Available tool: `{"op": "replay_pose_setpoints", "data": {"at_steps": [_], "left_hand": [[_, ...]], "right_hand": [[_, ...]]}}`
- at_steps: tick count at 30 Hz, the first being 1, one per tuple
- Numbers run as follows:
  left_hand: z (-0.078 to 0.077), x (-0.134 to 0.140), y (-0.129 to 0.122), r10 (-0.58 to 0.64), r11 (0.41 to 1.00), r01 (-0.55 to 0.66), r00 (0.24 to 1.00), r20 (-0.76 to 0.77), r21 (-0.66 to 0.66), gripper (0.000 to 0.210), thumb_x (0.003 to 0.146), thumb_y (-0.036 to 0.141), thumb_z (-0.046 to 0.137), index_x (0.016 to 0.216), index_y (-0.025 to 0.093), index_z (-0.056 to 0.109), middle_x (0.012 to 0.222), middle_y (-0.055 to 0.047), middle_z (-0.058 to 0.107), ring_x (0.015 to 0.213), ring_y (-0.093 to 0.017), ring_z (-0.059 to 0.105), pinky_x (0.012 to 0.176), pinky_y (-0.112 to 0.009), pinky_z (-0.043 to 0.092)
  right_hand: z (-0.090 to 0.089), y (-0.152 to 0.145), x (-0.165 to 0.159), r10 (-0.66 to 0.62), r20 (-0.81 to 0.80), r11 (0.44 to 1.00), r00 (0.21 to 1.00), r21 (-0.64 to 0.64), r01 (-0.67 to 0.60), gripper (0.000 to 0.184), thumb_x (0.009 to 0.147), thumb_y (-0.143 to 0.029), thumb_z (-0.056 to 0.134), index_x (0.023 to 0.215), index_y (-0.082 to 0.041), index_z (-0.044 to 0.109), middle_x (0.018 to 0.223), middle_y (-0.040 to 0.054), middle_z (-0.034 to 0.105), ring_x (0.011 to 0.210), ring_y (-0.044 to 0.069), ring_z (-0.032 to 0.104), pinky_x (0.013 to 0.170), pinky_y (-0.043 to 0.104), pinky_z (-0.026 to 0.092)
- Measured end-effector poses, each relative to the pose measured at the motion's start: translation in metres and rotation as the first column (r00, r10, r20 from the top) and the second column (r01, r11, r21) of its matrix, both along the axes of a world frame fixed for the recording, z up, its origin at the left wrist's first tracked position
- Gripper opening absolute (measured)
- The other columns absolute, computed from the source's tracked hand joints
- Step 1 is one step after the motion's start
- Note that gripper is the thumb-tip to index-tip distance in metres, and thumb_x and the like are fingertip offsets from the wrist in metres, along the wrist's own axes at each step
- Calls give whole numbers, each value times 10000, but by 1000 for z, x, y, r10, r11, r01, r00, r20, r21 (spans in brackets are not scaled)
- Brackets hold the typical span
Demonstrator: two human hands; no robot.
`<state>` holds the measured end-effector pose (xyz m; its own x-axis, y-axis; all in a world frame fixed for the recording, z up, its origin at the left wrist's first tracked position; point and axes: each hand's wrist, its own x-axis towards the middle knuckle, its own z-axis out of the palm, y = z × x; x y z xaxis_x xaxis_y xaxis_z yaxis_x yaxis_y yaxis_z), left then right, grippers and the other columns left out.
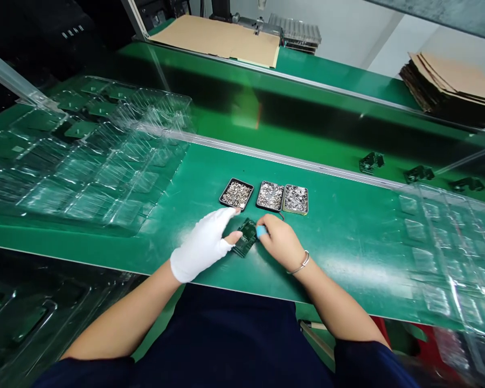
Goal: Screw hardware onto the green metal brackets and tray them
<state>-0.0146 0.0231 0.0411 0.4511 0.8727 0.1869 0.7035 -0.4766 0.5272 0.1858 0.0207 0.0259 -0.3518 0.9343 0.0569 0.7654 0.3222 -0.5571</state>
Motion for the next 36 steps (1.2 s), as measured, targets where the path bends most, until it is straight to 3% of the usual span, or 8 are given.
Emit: {"op": "replay_pose_setpoints", "data": {"at_steps": [2, 4, 9, 13, 20, 25, 31, 36], "left_hand": [[-8, -5, -5, 40, 999, -38, 997, 70, -34, 533, 841, 430, 533, 1281, 159, 405, 1265, -137, 544, 1164, -264, 537, 955, -412, 464], [-18, -7, -12, 38, 999, -37, 998, 52, -22, 637, 773, 433, 618, 1287, 140, 381, 1271, -160, 528, 1184, -300, 518, 976, -451, 447], [-35, -8, -23, 110, 994, -110, 994, -7, -18, 510, 759, 271, 619, 1213, 141, 424, 1160, -142, 586, 1084, -297, 581, 919, -446, 484], [-36, -16, -23, 110, 991, -108, 994, 16, -82, 559, 757, 255, 621, 1255, 148, 391, 1216, -139, 563, 1133, -289, 557, 942, -431, 474], [-45, -21, -23, 60, 994, -53, 996, 63, -99, 537, 768, 312, 626, 1228, 146, 403, 1188, -141, 567, 1121, -294, 557, 944, -447, 467], [-45, -20, -23, 43, 996, -39, 998, 52, -84, 531, 763, 314, 618, 1225, 156, 410, 1173, -139, 572, 1099, -304, 563, 929, -458, 473], [-45, -20, -20, 29, 996, -24, 998, 58, -85, 559, 762, 328, 620, 1254, 166, 410, 1174, -137, 573, 1110, -315, 554, 936, -468, 467], [-46, -21, -21, 30, 996, -25, 998, 59, -84, 566, 771, 332, 617, 1270, 164, 407, 1173, -135, 575, 1113, -311, 551, 948, -467, 461]], "right_hand": [[-4, 5, 5, -41, 4, 997, 999, -70, 41, 180, 807, -58, 449, 894, -169, 559, 819, 34, 645, 737, 166, 592, 678, 253, 435], [-7, 9, 7, 3, 38, 993, 999, -116, 1, 212, 806, -42, 457, 934, -161, 578, 848, 43, 668, 762, 173, 611, 705, 261, 443], [-4, 13, 22, 164, 140, 984, 977, -93, -152, 303, 796, -16, 461, 1017, -163, 606, 1006, 70, 658, 920, 194, 587, 810, 296, 442], [-3, 14, 35, 379, 235, 925, 895, -116, -361, 332, 709, 43, 451, 890, -175, 625, 935, 65, 606, 872, 196, 507, 828, 321, 418], [-12, 14, 35, 389, 95, 920, 916, -88, -381, 377, 686, 58, 427, 979, -147, 548, 1022, 93, 563, 939, 204, 478, 872, 340, 412], [-14, 18, 36, 342, 187, 940, 921, -73, -334, 324, 710, 42, 417, 915, -169, 555, 973, 89, 567, 900, 215, 484, 825, 348, 409], [-25, 12, 20, 304, 80, 951, 949, -82, -298, 286, 732, -29, 464, 959, -190, 526, 924, 50, 603, 844, 184, 556, 774, 283, 431], [-29, 10, 16, 309, 92, 951, 946, -57, -305, 292, 743, -32, 448, 969, -203, 521, 969, 52, 600, 895, 181, 570, 777, 273, 431]]}}
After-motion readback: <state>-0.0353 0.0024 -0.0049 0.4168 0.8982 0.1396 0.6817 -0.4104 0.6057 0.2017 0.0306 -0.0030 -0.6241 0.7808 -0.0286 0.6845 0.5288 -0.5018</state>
